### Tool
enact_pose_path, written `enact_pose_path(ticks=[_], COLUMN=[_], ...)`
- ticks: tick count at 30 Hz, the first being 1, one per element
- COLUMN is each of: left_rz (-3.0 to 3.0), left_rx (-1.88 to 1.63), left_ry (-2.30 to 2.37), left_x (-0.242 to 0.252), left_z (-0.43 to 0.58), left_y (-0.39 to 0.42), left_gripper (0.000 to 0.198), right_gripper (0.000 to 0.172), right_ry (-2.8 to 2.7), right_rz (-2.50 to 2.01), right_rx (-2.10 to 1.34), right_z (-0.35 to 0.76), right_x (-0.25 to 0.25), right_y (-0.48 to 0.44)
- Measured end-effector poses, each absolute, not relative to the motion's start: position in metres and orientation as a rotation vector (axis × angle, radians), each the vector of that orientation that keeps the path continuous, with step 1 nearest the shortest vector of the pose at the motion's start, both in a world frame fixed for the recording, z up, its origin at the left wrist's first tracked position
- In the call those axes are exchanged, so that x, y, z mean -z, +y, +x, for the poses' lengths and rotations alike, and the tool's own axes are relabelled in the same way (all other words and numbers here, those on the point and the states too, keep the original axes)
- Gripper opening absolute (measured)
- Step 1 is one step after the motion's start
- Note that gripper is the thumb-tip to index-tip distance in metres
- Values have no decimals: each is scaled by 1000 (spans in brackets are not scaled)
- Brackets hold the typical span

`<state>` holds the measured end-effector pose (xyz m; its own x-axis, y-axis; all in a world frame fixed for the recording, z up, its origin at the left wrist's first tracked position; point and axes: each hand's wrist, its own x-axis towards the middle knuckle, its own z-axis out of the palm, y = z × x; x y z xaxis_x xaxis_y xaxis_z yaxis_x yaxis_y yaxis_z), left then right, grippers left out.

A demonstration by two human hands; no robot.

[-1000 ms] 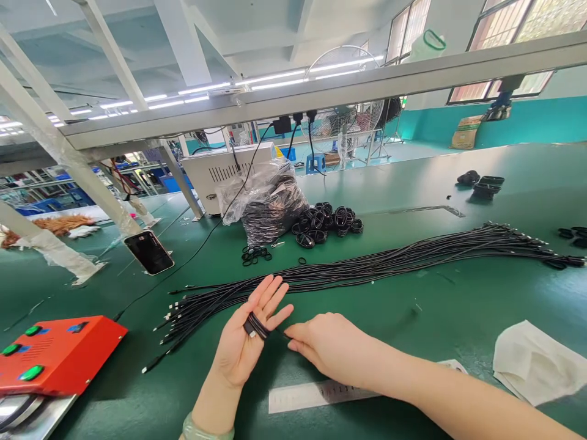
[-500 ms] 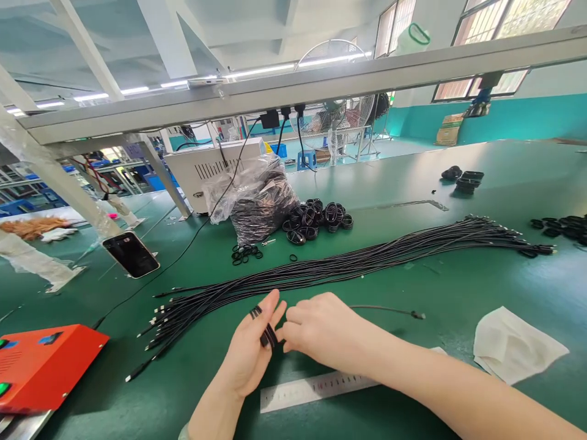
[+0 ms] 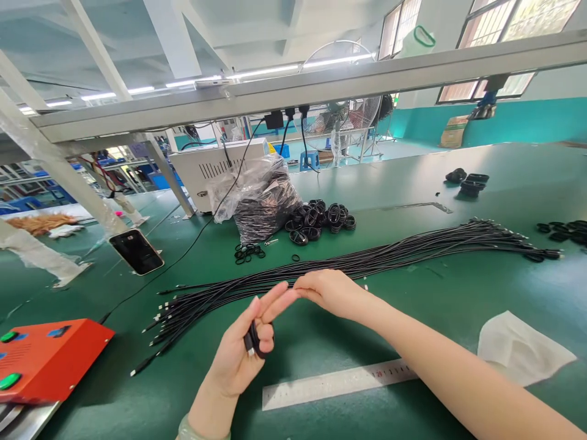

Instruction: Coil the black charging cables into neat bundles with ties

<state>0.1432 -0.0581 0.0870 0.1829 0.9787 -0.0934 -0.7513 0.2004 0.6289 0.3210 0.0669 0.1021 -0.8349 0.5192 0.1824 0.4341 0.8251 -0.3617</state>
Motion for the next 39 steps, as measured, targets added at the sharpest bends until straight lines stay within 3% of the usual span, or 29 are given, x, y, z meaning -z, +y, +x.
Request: enact_pose_path(ticks=[7, 13, 16, 21, 25, 29, 32, 35, 39], left_rz=[509, 493, 565, 750, 755, 690, 618, 538, 486], left_rx=[-1631, -1804, -1727, -1239, -1062, -1243, -1363, -1452, -1450], left_ry=[401, 725, 932, 991, 928, 867, 812, 766, 716], left_x=[-82, -76, -75, -76, -78, -74, -71, -69, -68], left_z=[112, 117, 130, 153, 156, 150, 146, 144, 146], left_y=[-47, -39, -40, -53, -60, -57, -50, -44, -43], left_gripper=[50, 46, 39, 32, 36, 34, 34, 24, 32], right_gripper=[20, 13, 14, 11, 17, 21, 23, 19, 17], right_ry=[-3005, -3101, -3090, -2866, -2668, -2194, -1826, -1646, -1572], right_rz=[-873, -707, -574, -530, -661, -638, -507, -398, -528], right_rx=[-381, -202, -120, -123, -559, -1407, -1840, -2077, -2166], right_z=[319, 318, 319, 319, 312, 298, 289, 286, 285], right_x=[-103, -114, -119, -126, -114, -87, -73, -68, -67], right_y=[39, 2, -4, 16, 36, 32, 18, 7, 4])
